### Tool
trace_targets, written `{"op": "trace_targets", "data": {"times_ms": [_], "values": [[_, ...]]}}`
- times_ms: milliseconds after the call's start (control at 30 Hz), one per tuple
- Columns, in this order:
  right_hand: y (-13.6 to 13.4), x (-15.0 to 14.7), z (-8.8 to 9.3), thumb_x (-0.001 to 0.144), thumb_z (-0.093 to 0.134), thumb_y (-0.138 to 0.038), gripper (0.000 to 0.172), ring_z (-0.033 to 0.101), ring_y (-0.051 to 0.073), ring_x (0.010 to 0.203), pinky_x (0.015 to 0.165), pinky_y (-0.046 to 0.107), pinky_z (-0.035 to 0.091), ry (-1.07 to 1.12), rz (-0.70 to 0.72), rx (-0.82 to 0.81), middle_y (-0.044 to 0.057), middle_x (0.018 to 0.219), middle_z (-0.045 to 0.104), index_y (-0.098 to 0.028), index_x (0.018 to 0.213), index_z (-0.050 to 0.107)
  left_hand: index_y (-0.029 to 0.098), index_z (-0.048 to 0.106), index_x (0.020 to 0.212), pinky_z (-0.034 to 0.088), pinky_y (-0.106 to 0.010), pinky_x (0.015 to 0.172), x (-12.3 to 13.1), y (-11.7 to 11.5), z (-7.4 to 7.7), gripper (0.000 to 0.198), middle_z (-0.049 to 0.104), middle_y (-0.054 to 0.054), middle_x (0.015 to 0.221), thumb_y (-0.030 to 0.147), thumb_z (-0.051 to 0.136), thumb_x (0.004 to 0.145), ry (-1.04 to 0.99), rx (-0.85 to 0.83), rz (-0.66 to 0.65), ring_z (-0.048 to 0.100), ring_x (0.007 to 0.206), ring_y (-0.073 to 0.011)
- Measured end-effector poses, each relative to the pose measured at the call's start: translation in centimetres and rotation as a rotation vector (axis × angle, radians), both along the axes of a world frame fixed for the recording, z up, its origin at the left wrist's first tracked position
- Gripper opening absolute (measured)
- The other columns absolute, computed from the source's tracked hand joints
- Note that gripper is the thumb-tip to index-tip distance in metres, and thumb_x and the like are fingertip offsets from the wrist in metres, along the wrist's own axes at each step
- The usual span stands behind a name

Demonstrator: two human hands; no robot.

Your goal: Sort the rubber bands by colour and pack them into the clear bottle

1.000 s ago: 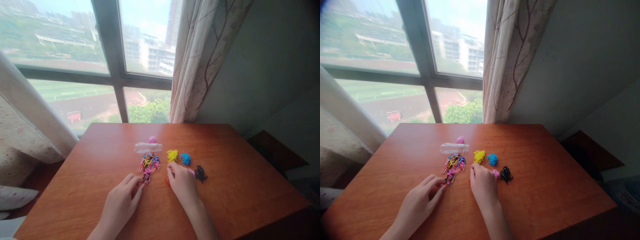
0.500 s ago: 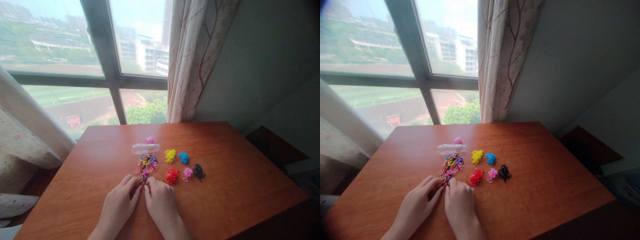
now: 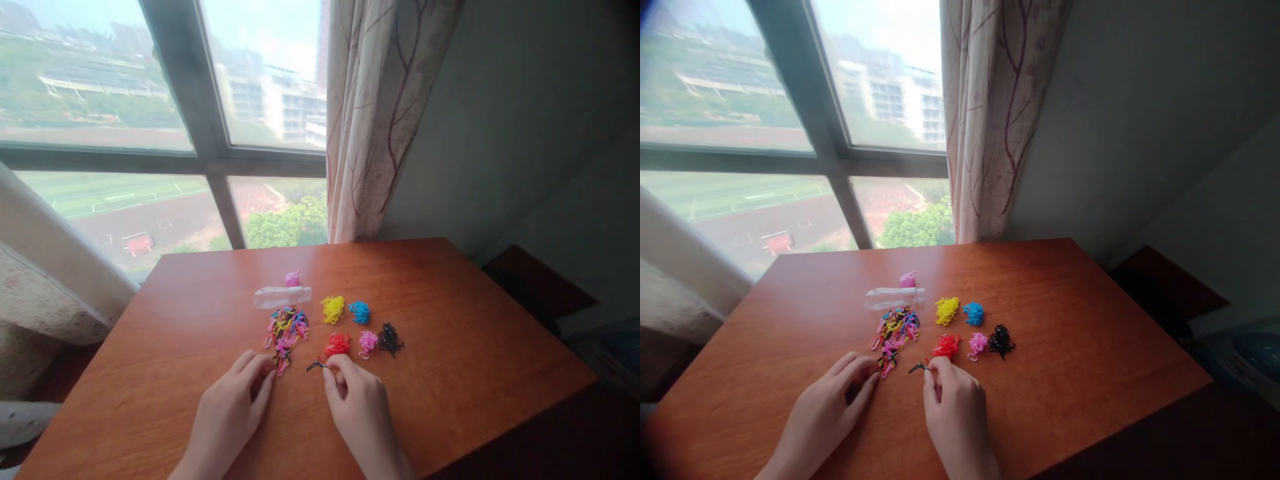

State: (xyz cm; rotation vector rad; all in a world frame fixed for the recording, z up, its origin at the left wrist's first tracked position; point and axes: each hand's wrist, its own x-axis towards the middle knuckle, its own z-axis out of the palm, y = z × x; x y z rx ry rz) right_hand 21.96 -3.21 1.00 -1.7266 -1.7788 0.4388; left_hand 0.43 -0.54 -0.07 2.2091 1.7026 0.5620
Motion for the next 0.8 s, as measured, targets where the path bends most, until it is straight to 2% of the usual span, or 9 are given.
{"op": "trace_targets", "data": {"times_ms": [100, 200, 300, 400, 567, 800], "values": [[-0.4, 1.1, 0.1, 0.093, 0.049, -0.025, 0.018, 0.058, 0.014, 0.054, 0.057, 0.023, 0.033, 0.039, -0.03, 0.013, -0.003, 0.059, 0.061, -0.022, 0.085, 0.064, 0.026, 0.062, 0.093, 0.051, -0.021, 0.062, 0.6, -0.4, 0.0, 0.017, 0.068, 0.002, 0.089, 0.032, 0.046, 0.094, -0.067, 0.082, -0.024, 0.067, 0.066, -0.0122], [-0.8, 1.4, 0.2, 0.093, 0.049, -0.026, 0.018, 0.057, 0.014, 0.053, 0.056, 0.023, 0.034, 0.045, -0.025, 0.022, -0.003, 0.058, 0.059, -0.022, 0.085, 0.065, 0.026, 0.063, 0.099, 0.053, -0.022, 0.068, 2.5, -0.9, 0.2, 0.015, 0.07, -0.001, 0.094, 0.034, 0.051, 0.093, -0.143, 0.125, -0.082, 0.07, 0.077, -0.0148], [-1.3, 1.4, 0.4, 0.094, 0.047, -0.026, 0.019, 0.057, 0.013, 0.052, 0.055, 0.022, 0.034, 0.046, -0.001, 0.029, -0.003, 0.057, 0.059, -0.022, 0.085, 0.064, 0.027, 0.063, 0.102, 0.055, -0.022, 0.071, 4.9, -1.2, 0.7, 0.015, 0.071, -0.002, 0.096, 0.034, 0.055, 0.09, -0.193, 0.095, -0.142, 0.071, 0.083, -0.0165], [-1.6, 1.5, 0.4, 0.094, 0.047, -0.027, 0.02, 0.057, 0.013, 0.051, 0.054, 0.021, 0.035, 0.054, 0.01, 0.046, -0.003, 0.056, 0.058, -0.022, 0.084, 0.063, 0.026, 0.064, 0.094, 0.054, -0.021, 0.07, 6.5, -1.2, 1.2, 0.014, 0.071, -0.002, 0.089, 0.029, 0.051, 0.093, -0.236, 0.028, -0.203, 0.07, 0.079, -0.0151], [-2.0, 3.2, -0.3, 0.096, 0.044, -0.033, 0.025, 0.054, 0.013, 0.05, 0.052, 0.021, 0.036, 0.09, -0.034, 0.027, -0.002, 0.056, 0.056, -0.022, 0.085, 0.064, 0.025, 0.066, 0.089, 0.052, -0.02, 0.066, 6.7, -1.2, 1.1, 0.019, 0.069, -0.001, 0.083, 0.025, 0.047, 0.094, -0.237, -0.011, -0.231, 0.068, 0.073, -0.0135], [-0.6, 9.1, -1.7, 0.096, 0.044, -0.04, 0.031, 0.054, 0.014, 0.051, 0.055, 0.023, 0.037, -0.022, -0.253, 0.046, -0.001, 0.057, 0.056, -0.02, 0.085, 0.065, 0.026, 0.066, 0.089, 0.052, -0.021, 0.066, 6.5, -1.3, 0.5, 0.019, 0.07, 0.0, 0.084, 0.025, 0.048, 0.094, -0.199, -0.031, -0.265, 0.068, 0.073, -0.0135]]}}
